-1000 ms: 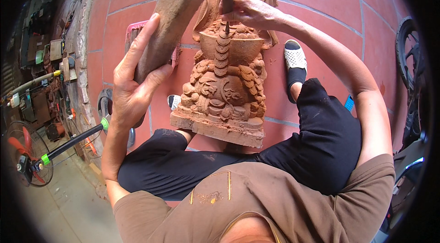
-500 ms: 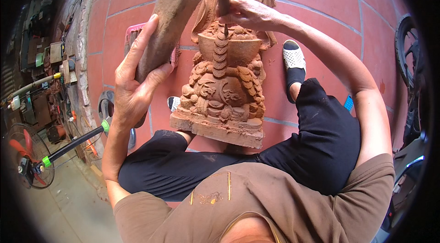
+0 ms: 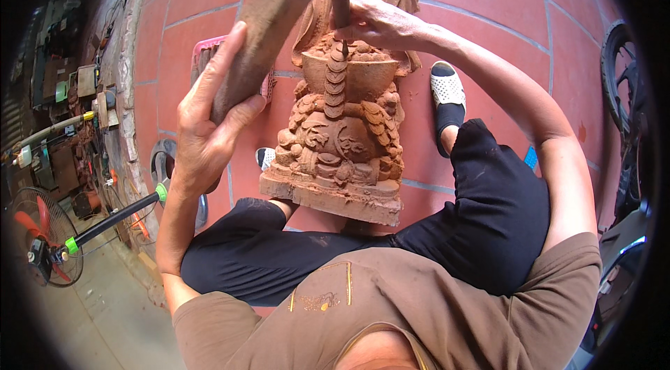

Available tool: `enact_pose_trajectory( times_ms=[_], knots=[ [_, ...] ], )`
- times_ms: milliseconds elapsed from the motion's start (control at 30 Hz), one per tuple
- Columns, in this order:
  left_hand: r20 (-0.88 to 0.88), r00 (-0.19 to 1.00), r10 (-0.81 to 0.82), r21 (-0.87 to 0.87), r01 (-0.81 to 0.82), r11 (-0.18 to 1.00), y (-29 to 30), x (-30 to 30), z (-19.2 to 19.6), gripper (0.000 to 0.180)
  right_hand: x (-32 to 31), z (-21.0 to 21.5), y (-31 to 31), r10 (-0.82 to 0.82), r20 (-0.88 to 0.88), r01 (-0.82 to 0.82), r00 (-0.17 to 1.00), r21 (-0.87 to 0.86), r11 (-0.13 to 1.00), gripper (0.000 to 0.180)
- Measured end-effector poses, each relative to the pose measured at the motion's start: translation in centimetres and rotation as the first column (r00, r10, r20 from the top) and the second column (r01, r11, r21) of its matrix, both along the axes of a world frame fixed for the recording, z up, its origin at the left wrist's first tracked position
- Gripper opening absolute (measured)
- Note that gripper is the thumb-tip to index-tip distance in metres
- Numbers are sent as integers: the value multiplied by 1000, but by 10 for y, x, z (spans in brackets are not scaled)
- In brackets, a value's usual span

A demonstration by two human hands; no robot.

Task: The person carves a wooden sculpture of a figure using a chisel and mallet. They repeatedly strike the chisel to shape the upper torso and head area, occasionally switching tools from a nearby basket.

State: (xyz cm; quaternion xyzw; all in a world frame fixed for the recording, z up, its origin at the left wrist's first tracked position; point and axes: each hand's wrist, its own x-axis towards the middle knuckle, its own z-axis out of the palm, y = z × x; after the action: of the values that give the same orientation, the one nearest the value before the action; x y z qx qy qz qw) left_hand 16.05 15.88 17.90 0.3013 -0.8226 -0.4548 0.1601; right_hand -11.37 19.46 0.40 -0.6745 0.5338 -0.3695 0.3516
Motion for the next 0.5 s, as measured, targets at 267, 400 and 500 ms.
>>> enact_pose_trajectory(
  times_ms=[267,400,500],
  knots=[
    [221,963,-154,-212,201,956,-14,10,-2,71,-4,-1,5,-52,55,49,997,59,997,34],
    [93,993,-76,-90,85,992,-11,13,-3,68,-17,-16,12,-40,267,30,963,39,999,33],
    [95,993,-65,-78,72,994,-13,17,-2,68,-30,-17,18,-62,124,43,990,148,988,23]
  ],
)
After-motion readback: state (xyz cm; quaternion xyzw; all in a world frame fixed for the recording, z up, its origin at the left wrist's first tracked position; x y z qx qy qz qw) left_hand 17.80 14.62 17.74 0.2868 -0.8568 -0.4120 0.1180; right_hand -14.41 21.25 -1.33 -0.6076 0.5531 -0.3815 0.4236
